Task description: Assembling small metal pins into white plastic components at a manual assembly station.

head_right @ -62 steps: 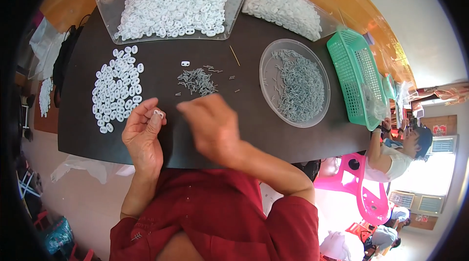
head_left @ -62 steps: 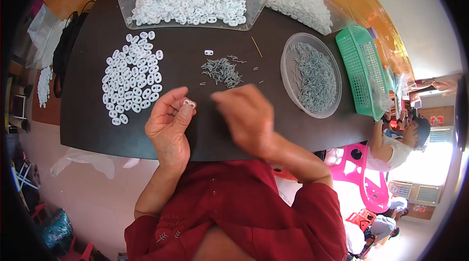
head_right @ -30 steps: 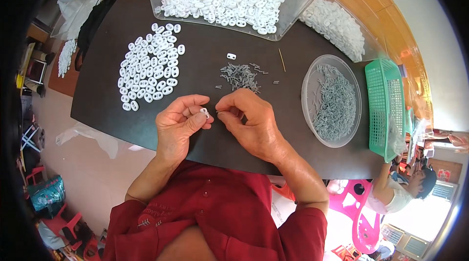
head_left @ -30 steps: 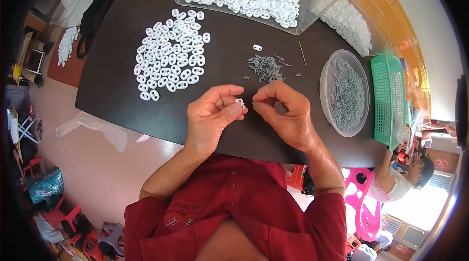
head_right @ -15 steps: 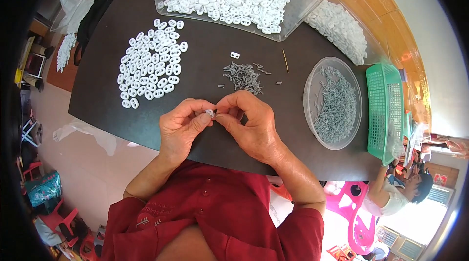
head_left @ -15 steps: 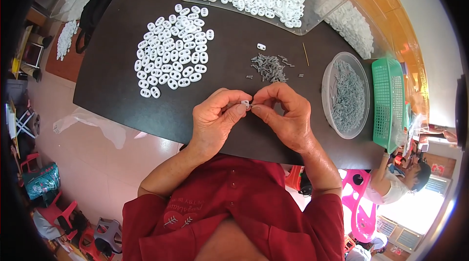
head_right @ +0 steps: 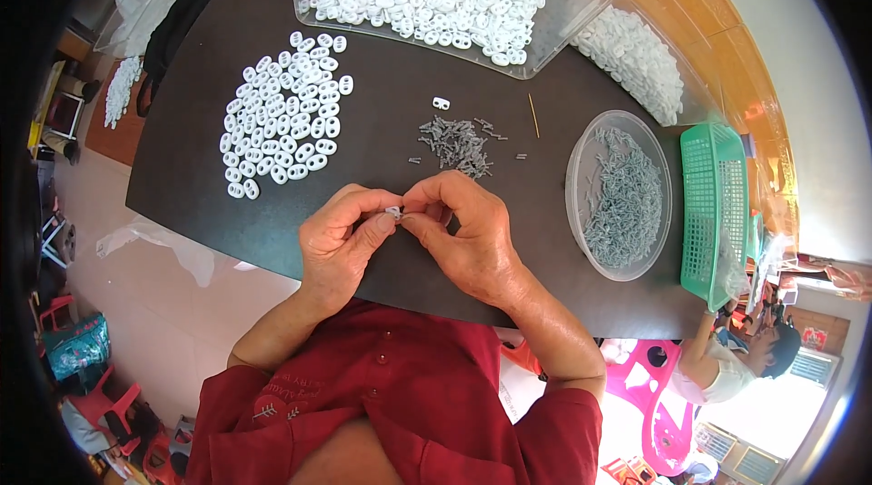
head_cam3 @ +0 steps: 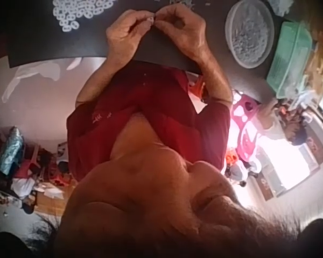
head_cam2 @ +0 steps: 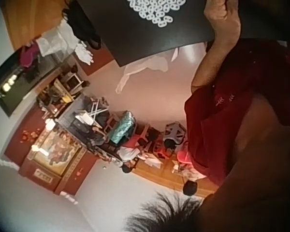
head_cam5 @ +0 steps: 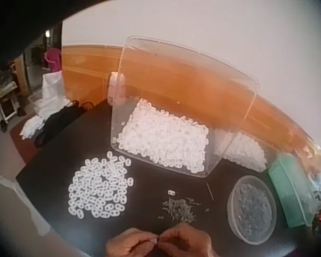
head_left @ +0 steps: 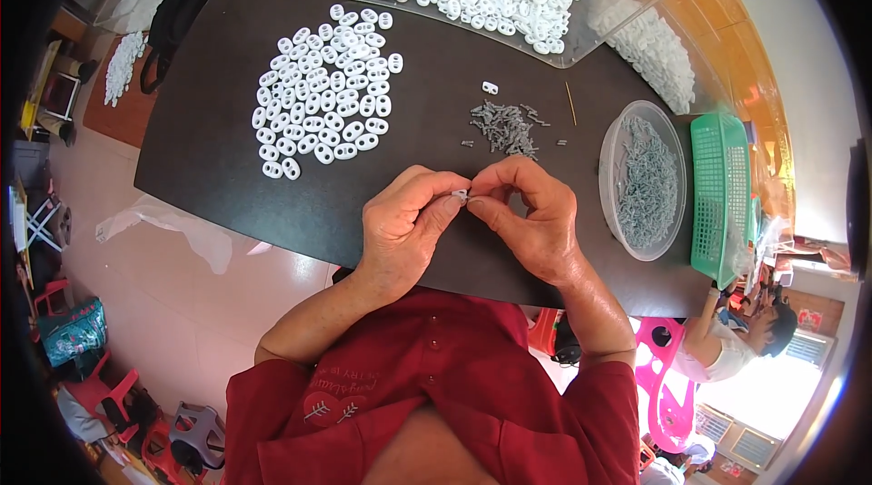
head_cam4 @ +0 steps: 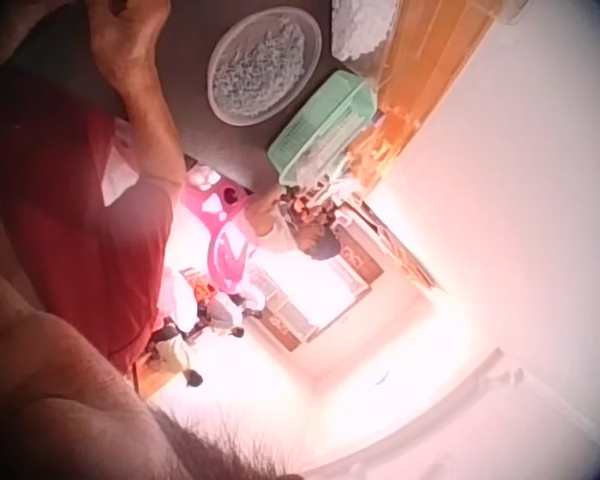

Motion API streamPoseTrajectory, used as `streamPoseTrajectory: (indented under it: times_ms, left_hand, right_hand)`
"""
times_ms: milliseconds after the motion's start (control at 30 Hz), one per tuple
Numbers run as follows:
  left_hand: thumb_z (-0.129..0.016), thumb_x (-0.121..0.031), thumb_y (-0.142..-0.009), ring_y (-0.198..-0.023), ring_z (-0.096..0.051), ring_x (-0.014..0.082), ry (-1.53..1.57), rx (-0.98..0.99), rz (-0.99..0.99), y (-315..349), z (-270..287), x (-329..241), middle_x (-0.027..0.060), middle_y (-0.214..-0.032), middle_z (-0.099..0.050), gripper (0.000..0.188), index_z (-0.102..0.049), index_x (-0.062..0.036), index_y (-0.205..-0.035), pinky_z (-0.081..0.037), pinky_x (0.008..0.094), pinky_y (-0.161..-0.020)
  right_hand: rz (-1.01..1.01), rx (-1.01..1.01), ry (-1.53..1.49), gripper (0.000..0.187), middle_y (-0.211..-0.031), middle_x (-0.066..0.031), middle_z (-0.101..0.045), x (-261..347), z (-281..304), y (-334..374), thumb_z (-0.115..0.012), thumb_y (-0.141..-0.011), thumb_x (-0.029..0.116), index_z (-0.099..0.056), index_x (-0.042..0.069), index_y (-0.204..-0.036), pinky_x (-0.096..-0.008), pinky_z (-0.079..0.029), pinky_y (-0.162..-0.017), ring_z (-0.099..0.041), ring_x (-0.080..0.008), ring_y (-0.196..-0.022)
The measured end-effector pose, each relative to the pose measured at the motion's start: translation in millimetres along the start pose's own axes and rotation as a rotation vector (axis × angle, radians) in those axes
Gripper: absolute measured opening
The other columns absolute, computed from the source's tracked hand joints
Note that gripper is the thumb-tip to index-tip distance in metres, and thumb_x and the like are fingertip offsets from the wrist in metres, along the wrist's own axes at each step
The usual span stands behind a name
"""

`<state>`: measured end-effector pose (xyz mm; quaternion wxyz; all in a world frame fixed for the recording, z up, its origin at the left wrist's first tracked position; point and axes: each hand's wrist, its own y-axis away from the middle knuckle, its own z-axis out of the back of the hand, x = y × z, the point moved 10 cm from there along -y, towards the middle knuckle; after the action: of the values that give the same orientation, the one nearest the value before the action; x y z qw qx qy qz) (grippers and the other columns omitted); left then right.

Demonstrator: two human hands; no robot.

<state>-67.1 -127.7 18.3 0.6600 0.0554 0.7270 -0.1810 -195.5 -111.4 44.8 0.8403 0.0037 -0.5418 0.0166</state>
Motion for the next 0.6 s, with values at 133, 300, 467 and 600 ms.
streamPoseTrajectory:
  times_ms: [133, 300, 467, 600]
  left_hand:
    - [-0.062, 0.002, -0.084, -0.072, -0.054, 0.0104, -0.086, -0.017, -0.088, 0, 1, -9, 0.0048, -0.083, -0.06, 0.011, -0.064, 0.0013, -0.095, -0.043, 0.0218, -0.063]
    - [-0.062, 0.002, -0.084, -0.071, -0.056, 0.0127, -0.194, -0.047, -0.197, 3, 0, -15, 0.0063, -0.084, -0.061, 0.01, -0.064, 0.0014, -0.094, -0.044, 0.0234, -0.062]
    - [-0.062, 0.001, -0.085, -0.07, -0.056, 0.0127, -0.228, -0.05, -0.223, 3, 3, -21, 0.0066, -0.084, -0.061, 0.01, -0.064, 0.0018, -0.094, -0.044, 0.0239, -0.06]
    - [-0.061, 0.002, -0.086, -0.074, -0.058, 0.0103, 0.02, -0.065, -0.036, 2, 8, -3, 0.0059, -0.086, -0.06, 0.013, -0.064, 0.0032, -0.098, -0.046, 0.021, -0.063]
  right_hand:
    - [-0.001, 0.01, 0.013, 0.016, -0.082, -0.0029, -0.06, 1, -1, 0, -0.068, -0.076, -0.005, -0.061, -0.001, -0.09, -0.022, -0.044, -0.065, -0.053, -0.0076, -0.072]
    - [-0.052, 0.016, -0.016, 0.016, -0.081, -0.0023, -0.06, -2, -3, -2, -0.069, -0.075, -0.006, -0.061, -0.001, -0.088, -0.0219, -0.045, -0.065, -0.054, -0.0072, -0.072]
    - [-0.119, 0.009, -0.143, 0.015, -0.083, -0.0028, -0.061, -7, -5, -5, -0.068, -0.075, -0.007, -0.061, -0.001, -0.087, -0.0215, -0.047, -0.068, -0.056, -0.0079, -0.075]
    - [-0.184, -0.003, -0.308, 0.012, -0.086, -0.0052, -0.063, -12, -4, -5, -0.066, -0.079, -0.006, -0.06, -0.003, -0.09, -0.0226, -0.049, -0.073, -0.059, -0.0099, -0.081]
